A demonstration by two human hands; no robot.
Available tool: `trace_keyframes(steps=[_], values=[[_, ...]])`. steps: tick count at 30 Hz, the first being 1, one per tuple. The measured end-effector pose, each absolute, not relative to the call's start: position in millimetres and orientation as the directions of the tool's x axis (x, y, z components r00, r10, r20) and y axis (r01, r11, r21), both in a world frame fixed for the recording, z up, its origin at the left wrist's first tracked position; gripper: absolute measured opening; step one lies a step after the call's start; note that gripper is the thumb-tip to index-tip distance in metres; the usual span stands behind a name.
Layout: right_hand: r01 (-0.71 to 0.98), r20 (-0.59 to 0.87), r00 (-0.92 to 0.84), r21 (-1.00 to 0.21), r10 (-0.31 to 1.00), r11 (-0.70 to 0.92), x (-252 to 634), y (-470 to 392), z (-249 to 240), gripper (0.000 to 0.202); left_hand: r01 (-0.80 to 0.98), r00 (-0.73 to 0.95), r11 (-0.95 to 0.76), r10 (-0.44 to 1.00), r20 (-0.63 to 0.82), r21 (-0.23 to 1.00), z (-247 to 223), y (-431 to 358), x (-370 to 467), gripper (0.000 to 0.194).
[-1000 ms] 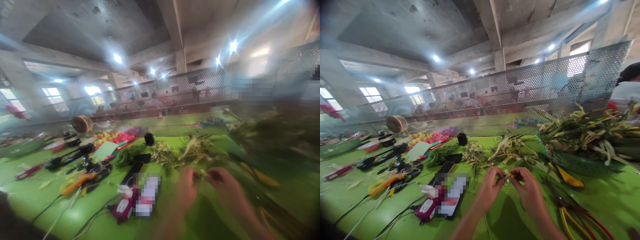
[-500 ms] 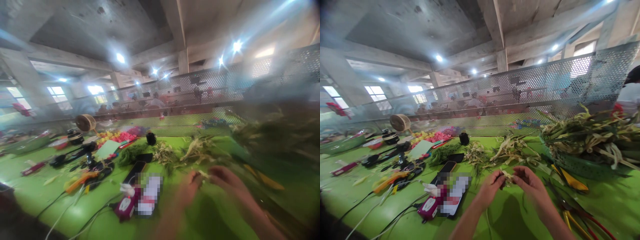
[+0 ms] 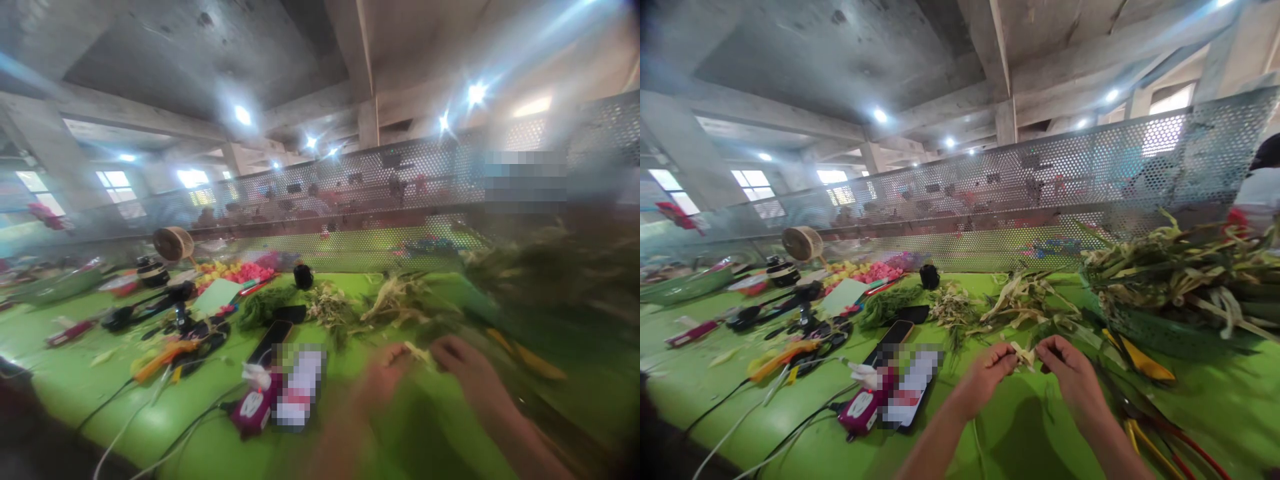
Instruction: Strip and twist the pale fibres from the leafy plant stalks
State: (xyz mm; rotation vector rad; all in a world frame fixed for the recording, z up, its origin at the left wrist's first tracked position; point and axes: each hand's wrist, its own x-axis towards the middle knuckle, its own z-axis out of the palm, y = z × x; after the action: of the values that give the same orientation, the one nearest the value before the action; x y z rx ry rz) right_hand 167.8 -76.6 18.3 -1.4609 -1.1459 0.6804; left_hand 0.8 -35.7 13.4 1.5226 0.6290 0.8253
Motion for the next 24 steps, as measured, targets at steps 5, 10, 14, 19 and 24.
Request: trace_keyframes(steps=[5, 10, 14, 19, 24], values=[[0.341, 0.237, 0.271, -0.93, 0.933, 0.137, 172.7, -72.2, 10.9, 0.022, 0.025, 0.586, -0.231, 0.791, 0.173, 0.973, 11.5, -34.8, -1.5, 0.03], [0.35, 0.2, 0.109, -0.924, 0.974, 0.151, 171.9, -66.6, -1.3, 0.029, 0.164, 0.63, -0.385, 0.749, 0.204, 0.908, -2.4, -32.0, -0.8, 0.028], [0.295, 0.161, 0.119, -0.948, 0.98, 0.12, 167.5, -69.9, 2.3, 0.024, 0.162, 0.681, -0.382, 0.71, 0.177, 0.91, -7.8, -33.2, 2.1, 0.032], [0.269, 0.167, 0.311, -0.96, 0.936, 0.082, 165.0, -76.6, 15.2, 0.019, 0.137, 0.717, -0.341, 0.682, 0.144, 0.93, -4.5, -36.9, 2.2, 0.032], [0.271, 0.172, 0.402, -0.96, 0.899, 0.063, 165.6, -77.3, 19.3, 0.02, 0.098, 0.731, -0.312, 0.667, 0.144, 0.945, -1.9, -39.1, 2.8, 0.028]])
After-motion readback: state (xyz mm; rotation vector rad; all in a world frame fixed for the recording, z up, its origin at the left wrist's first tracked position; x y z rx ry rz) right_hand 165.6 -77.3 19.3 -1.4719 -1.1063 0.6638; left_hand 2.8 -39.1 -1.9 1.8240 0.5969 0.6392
